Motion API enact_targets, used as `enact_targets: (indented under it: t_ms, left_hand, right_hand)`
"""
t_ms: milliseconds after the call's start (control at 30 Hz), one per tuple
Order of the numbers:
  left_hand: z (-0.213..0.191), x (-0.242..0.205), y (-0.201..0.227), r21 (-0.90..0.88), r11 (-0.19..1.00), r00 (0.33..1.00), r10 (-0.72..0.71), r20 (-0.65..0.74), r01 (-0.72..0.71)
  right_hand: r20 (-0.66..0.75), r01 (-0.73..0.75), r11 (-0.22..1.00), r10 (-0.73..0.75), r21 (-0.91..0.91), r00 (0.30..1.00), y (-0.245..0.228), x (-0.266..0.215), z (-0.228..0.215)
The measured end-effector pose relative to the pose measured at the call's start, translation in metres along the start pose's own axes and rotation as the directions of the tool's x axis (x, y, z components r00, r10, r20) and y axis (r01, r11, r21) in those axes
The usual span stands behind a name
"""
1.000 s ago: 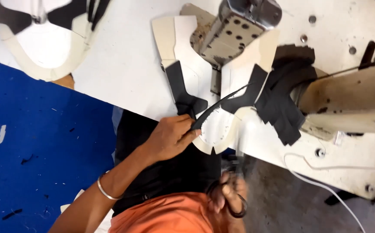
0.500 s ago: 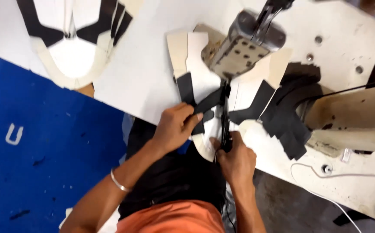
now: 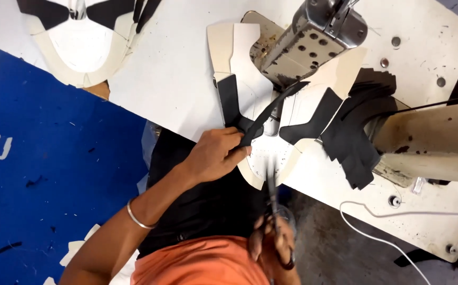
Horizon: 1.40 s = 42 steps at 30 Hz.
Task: Stitching and trimming leather components to assemble shoe uppers.
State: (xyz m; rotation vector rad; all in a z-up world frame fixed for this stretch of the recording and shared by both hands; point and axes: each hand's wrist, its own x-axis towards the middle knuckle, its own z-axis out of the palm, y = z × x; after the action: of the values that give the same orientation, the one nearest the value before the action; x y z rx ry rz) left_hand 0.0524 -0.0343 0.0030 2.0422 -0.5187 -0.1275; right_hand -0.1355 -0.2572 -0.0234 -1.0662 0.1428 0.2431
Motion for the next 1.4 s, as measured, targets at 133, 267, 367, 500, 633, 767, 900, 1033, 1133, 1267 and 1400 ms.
enact_targets:
  t_ms: [133,267,367,500,633,767,900,1033,1133,1267,1400]
  left_hand:
    - [0.000,0.000,-0.002,-0.011,0.998,0.998,0.067,-0.023,-0.067]
    - [-0.001,-0.001,0.000,-0.032,0.997,0.996,0.074,-0.058,-0.076]
    - [-0.002,-0.001,0.003,-0.058,0.998,0.998,0.022,-0.058,-0.026]
    - [0.001,-0.003,0.002,-0.063,0.997,0.997,0.030,-0.069,-0.035]
    - [0.002,-0.006,-0.003,-0.026,0.995,0.994,0.098,-0.049,-0.099]
    - [0.000,-0.003,-0.001,-0.050,0.999,0.998,0.014,-0.062,-0.017]
    - [0.003,-0.007,0.007,-0.004,0.999,0.993,0.053,-0.101,-0.053]
    - [0.005,-0.010,0.028,0.150,0.960,0.946,0.264,-0.189,-0.238]
    - [0.018,-0.017,0.004,0.331,0.893,0.911,0.375,-0.173,-0.304]
    - [-0.003,0.009,-0.028,0.159,0.981,0.965,-0.072,-0.251,0.115]
    - [-0.014,0.015,-0.007,0.060,0.997,0.960,-0.034,-0.277,0.052]
  right_hand:
    - [0.147,-0.162,0.924,0.117,0.348,0.982,0.017,-0.008,0.016]
    - [0.199,-0.222,0.841,0.140,0.493,0.970,0.020,-0.001,0.023]
    - [0.171,-0.235,0.816,0.169,0.528,0.971,0.023,-0.003,0.019]
    - [0.153,-0.272,0.766,0.226,0.582,0.962,0.034,-0.009,0.004]
    - [0.139,-0.293,0.663,0.275,0.689,0.951,0.046,-0.017,-0.012]
    - [0.137,-0.207,0.788,0.156,0.579,0.978,0.024,-0.021,-0.035]
    - [-0.055,-0.088,0.995,0.091,0.048,0.994,-0.045,0.021,-0.001]
    - [-0.257,-0.170,0.296,-0.285,-0.940,0.923,-0.077,0.100,0.042]
    - [-0.168,-0.125,0.167,-0.276,-0.978,0.947,-0.073,0.124,0.046]
    - [-0.282,-0.279,0.048,-0.065,-0.959,0.957,-0.095,0.142,0.075]
    - [-0.308,-0.294,0.126,-0.109,-0.947,0.945,-0.085,0.135,0.063]
